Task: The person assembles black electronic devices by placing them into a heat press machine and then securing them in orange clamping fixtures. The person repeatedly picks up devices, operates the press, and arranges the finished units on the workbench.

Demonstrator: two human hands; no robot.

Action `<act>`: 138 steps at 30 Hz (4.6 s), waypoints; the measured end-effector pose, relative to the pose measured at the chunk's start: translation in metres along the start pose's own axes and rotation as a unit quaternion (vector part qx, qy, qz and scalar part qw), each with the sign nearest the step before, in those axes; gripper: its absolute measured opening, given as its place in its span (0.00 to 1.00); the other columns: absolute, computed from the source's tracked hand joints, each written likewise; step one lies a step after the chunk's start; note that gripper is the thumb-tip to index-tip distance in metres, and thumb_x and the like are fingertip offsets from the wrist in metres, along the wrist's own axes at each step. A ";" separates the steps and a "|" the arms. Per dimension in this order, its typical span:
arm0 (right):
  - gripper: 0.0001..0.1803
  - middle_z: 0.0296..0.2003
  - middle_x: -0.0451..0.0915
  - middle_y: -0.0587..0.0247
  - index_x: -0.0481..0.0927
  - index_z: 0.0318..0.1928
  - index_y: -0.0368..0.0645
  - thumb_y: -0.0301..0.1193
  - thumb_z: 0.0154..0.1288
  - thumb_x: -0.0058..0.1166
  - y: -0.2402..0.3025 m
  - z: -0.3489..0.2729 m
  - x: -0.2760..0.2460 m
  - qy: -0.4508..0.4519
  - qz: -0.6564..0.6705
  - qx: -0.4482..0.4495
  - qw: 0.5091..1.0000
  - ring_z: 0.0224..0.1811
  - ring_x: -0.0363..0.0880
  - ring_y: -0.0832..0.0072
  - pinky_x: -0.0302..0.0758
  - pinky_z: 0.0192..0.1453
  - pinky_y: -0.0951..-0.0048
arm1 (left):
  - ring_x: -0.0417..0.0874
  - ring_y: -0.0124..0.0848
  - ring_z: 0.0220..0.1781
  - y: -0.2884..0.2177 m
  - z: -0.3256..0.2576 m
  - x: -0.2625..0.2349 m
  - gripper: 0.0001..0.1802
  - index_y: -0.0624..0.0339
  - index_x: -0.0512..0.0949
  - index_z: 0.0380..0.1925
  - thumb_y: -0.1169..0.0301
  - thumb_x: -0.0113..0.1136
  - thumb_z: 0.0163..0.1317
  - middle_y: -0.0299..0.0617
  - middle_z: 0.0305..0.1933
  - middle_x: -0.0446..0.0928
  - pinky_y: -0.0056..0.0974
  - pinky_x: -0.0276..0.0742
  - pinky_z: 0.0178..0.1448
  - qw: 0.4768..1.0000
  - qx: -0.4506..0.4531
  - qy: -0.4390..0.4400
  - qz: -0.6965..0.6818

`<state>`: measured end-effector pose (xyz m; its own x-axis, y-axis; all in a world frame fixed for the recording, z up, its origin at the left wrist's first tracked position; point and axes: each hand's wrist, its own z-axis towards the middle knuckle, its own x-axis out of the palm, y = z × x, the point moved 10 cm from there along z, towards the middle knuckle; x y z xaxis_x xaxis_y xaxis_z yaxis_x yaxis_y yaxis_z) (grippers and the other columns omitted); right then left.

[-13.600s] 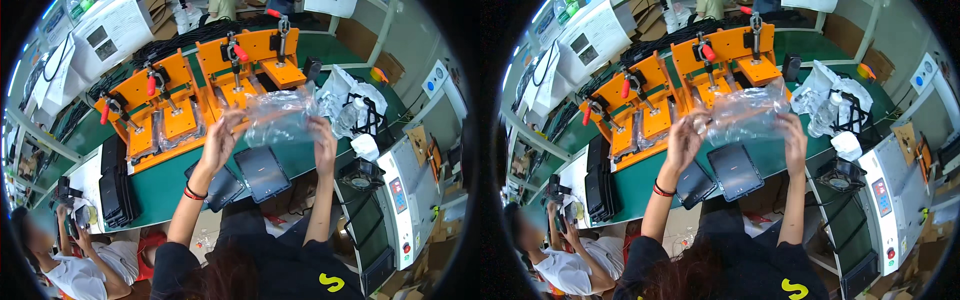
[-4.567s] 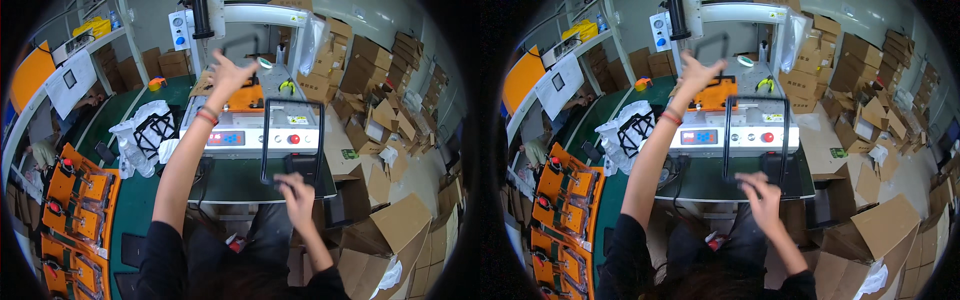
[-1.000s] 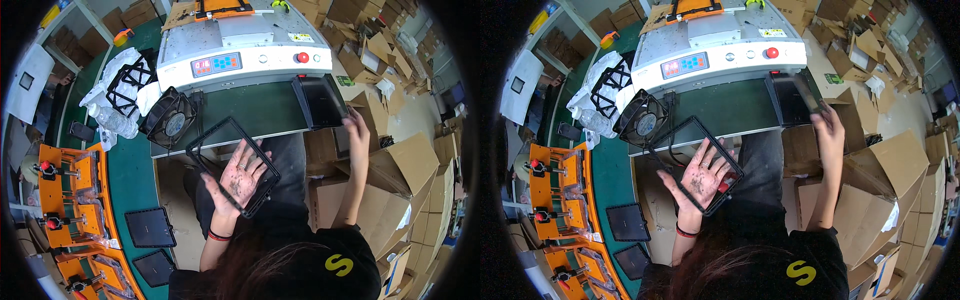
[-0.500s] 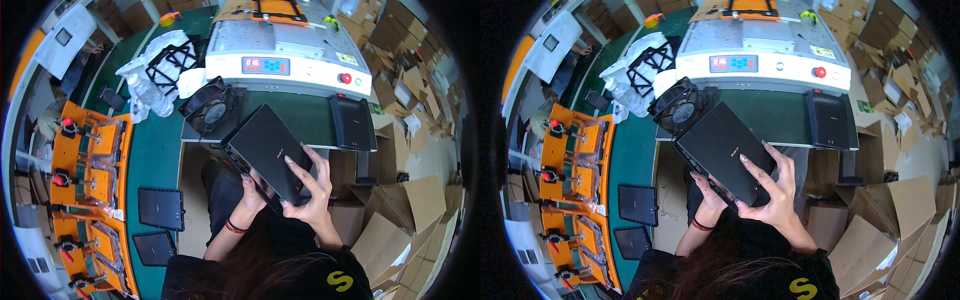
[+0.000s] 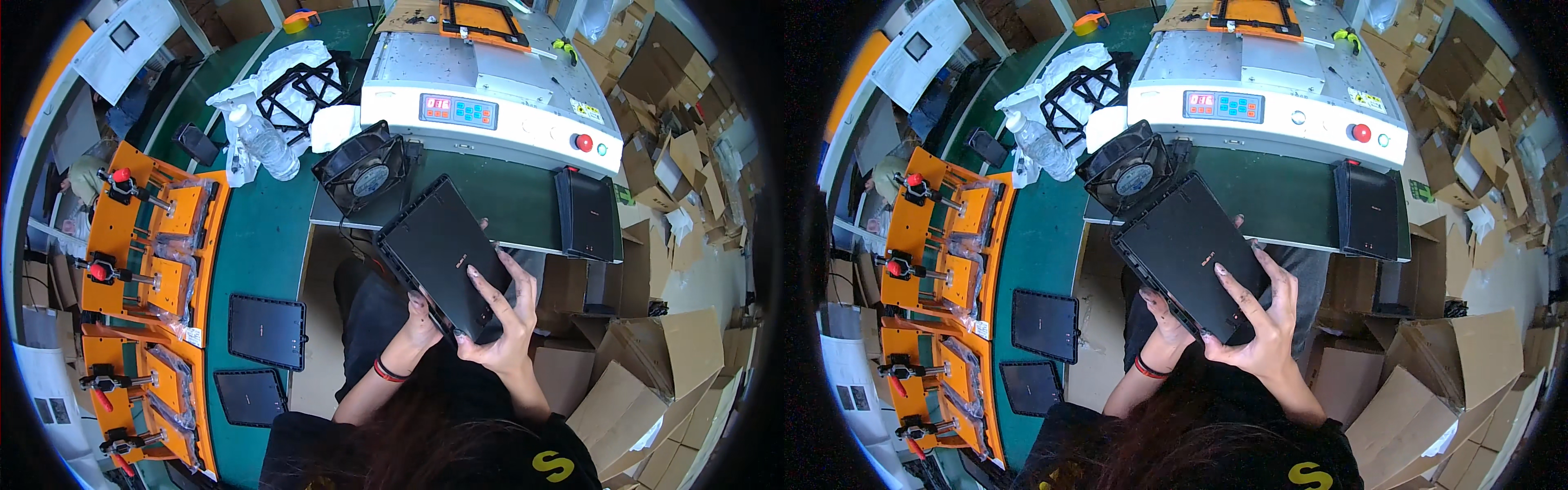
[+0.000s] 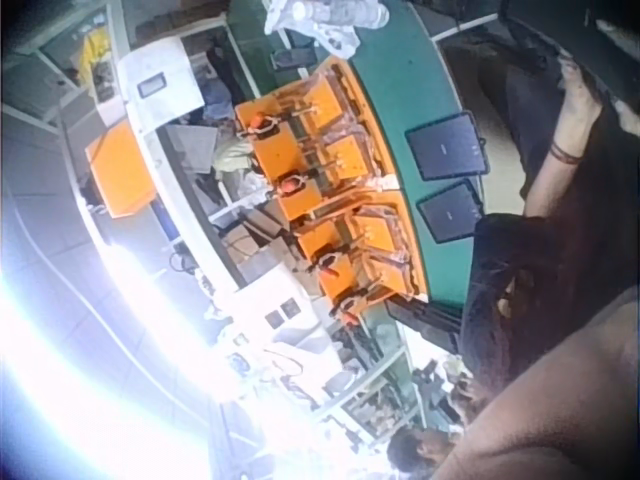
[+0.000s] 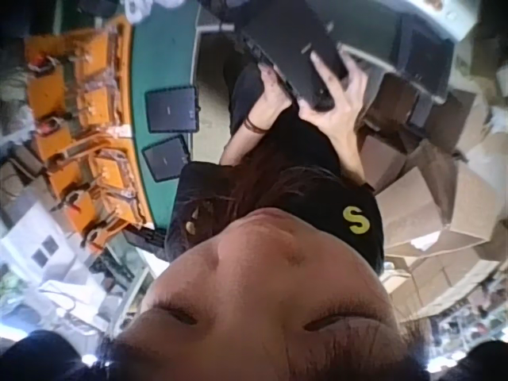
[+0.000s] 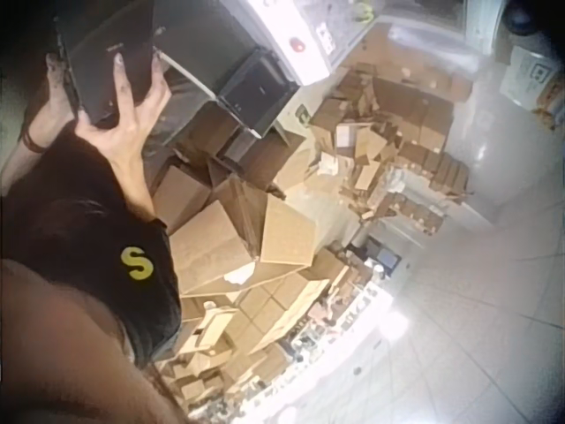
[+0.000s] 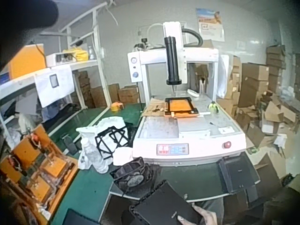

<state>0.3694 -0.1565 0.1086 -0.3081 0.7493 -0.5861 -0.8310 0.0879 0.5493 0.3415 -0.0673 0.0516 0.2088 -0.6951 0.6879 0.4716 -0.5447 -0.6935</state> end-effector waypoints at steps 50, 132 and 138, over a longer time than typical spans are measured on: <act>0.15 0.51 0.77 0.57 0.74 0.53 0.30 0.24 0.70 0.43 0.144 0.026 0.218 0.298 0.577 0.119 0.751 0.49 0.75 0.78 0.73 0.44 0.80 | 0.60 0.36 0.69 -0.288 -0.261 -0.154 0.33 0.63 0.57 0.64 0.49 0.42 0.70 0.46 0.65 0.61 0.42 0.53 0.72 0.687 0.408 -0.565 0.207; 0.12 0.30 0.81 0.48 0.74 0.35 0.24 0.26 0.67 0.49 0.510 -0.294 0.414 0.681 0.586 0.215 0.384 0.30 0.83 0.68 0.83 0.34 0.74 | 0.72 0.47 0.61 -0.359 -0.653 -0.190 0.44 0.77 0.63 0.58 0.41 0.48 0.63 0.59 0.59 0.70 0.46 0.69 0.64 0.731 0.276 -0.620 -0.074; 0.12 0.30 0.80 0.49 0.74 0.34 0.26 0.28 0.67 0.49 0.507 -0.297 0.403 0.675 0.585 0.253 0.372 0.30 0.83 0.67 0.82 0.35 0.73 | 0.70 0.48 0.63 -0.366 -0.638 -0.177 0.43 0.76 0.63 0.59 0.41 0.44 0.64 0.59 0.61 0.68 0.48 0.64 0.68 0.726 0.318 -0.606 -0.073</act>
<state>-0.3139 -0.0050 -0.0264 -0.5572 -0.5126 0.6533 0.3259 0.5887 0.7398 -0.4149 -0.0447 0.0467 0.5356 0.4803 0.6946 0.7841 0.0226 -0.6202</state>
